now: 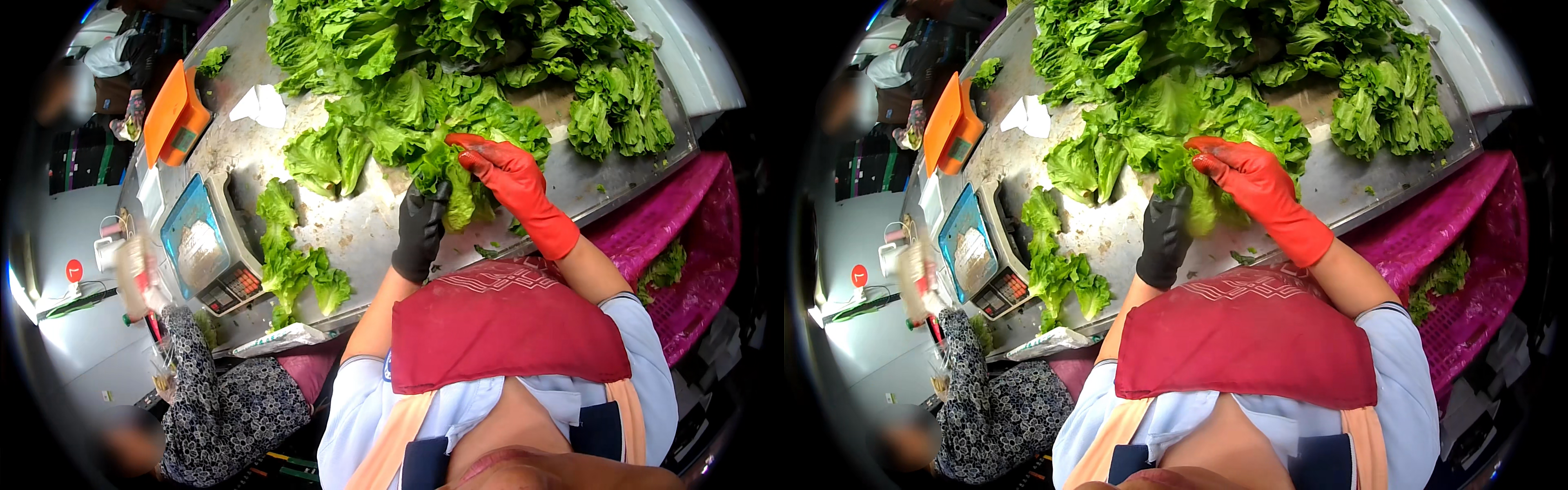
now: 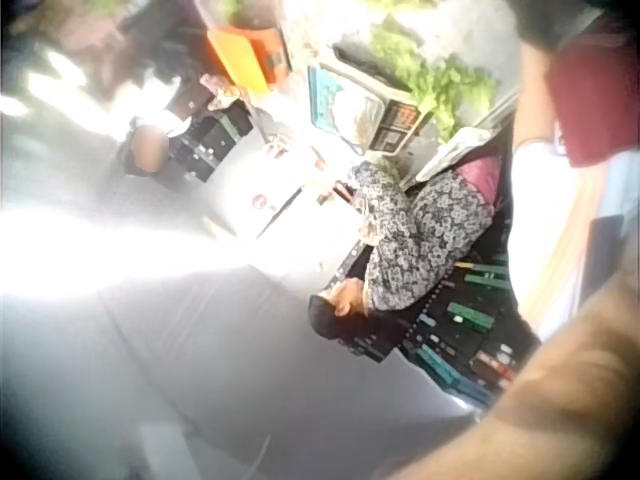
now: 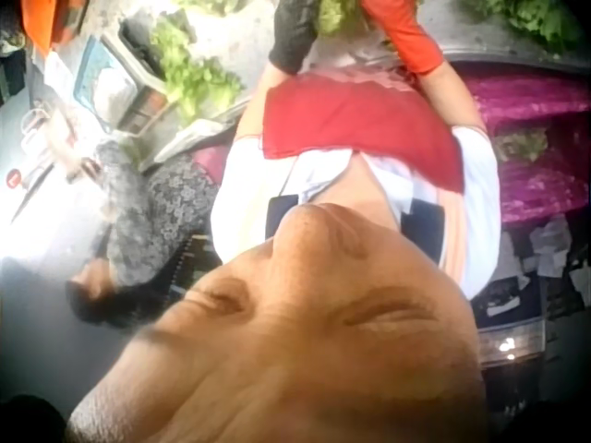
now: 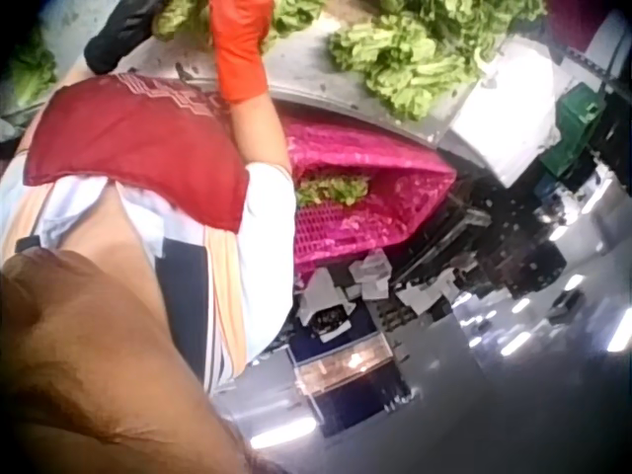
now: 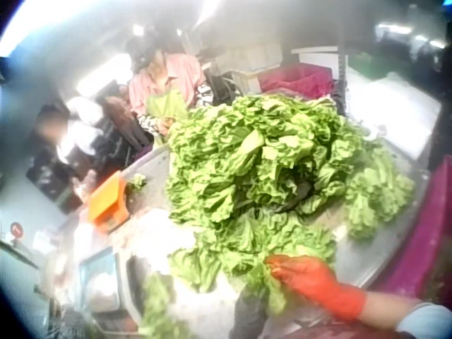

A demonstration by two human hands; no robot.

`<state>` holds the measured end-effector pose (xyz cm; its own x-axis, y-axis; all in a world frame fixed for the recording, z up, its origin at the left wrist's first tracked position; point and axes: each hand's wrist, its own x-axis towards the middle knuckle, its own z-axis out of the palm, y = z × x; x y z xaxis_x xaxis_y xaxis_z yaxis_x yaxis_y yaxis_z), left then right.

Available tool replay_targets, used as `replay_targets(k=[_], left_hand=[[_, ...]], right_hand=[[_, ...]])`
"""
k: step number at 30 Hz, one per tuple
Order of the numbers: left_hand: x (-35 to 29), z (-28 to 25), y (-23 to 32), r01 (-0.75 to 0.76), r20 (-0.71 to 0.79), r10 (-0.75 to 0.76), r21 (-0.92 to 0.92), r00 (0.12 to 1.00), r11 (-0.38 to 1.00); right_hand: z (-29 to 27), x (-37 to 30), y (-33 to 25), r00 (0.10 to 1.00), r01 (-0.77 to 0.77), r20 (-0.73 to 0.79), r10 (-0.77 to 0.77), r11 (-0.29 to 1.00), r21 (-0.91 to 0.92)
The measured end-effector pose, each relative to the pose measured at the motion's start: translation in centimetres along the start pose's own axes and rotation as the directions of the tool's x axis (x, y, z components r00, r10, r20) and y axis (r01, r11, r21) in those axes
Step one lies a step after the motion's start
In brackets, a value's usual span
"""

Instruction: The person sorts and trims lettuce leaves at a market stall, removing damaged leaves and placing trimmed lettuce into a pink basket. The person handles lettuce heads one at a time, occasionally transferring leaves to a scale and bag.

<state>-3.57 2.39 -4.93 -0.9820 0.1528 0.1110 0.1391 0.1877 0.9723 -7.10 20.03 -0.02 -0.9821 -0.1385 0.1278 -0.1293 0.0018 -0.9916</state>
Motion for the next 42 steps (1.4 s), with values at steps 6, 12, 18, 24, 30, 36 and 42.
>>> replay_targets(k=[6, 12, 18, 24, 30, 36, 42], left_hand=[[0.8, -0.5, -1.0, 0.113, -0.036, -0.176, -0.639, 0.984, 0.761], [1.4, -1.3, -0.9, 0.042, -0.129, -0.256, -0.820, 0.958, 0.570], [1.1, 0.3, -1.3, -0.162, -0.162, 0.208, 0.256, 0.965, 0.953], [-1.2, 0.9, -3.7, -0.039, -0.147, 0.105, 0.392, 0.984, 0.919], [-1.1, 0.0, -1.4, -0.009, -0.041, 0.019, 0.228, 0.999, 0.974], [0.2, 1.5, -1.2, 0.218, 0.048, -0.332, -0.841, 0.942, 0.495], [1.2, -0.5, 1.3, 0.243, 0.183, -0.249, -0.940, 0.951, 0.238]], right_hand=[[-0.2, -0.6, -0.4, 0.990, -0.035, -0.126, 0.069, 0.967, 0.253], [-1.4, 0.3, -0.2, 0.952, 0.256, -0.058, -0.300, 0.887, -0.384], [0.9, -2.3, 0.0, 0.983, -0.014, 0.148, 0.107, 0.852, -0.524], [1.3, -2.6, 1.3, 0.986, -0.033, 0.110, 0.125, 0.793, -0.608], [1.1, -2.0, -0.3, 0.839, -0.535, -0.013, 0.544, 0.820, -0.205], [1.1, -3.2, 2.5, 0.998, -0.039, 0.032, 0.053, 0.944, -0.326], [0.5, -3.1, 2.1, 0.959, -0.158, 0.202, 0.197, 0.968, -0.193]])
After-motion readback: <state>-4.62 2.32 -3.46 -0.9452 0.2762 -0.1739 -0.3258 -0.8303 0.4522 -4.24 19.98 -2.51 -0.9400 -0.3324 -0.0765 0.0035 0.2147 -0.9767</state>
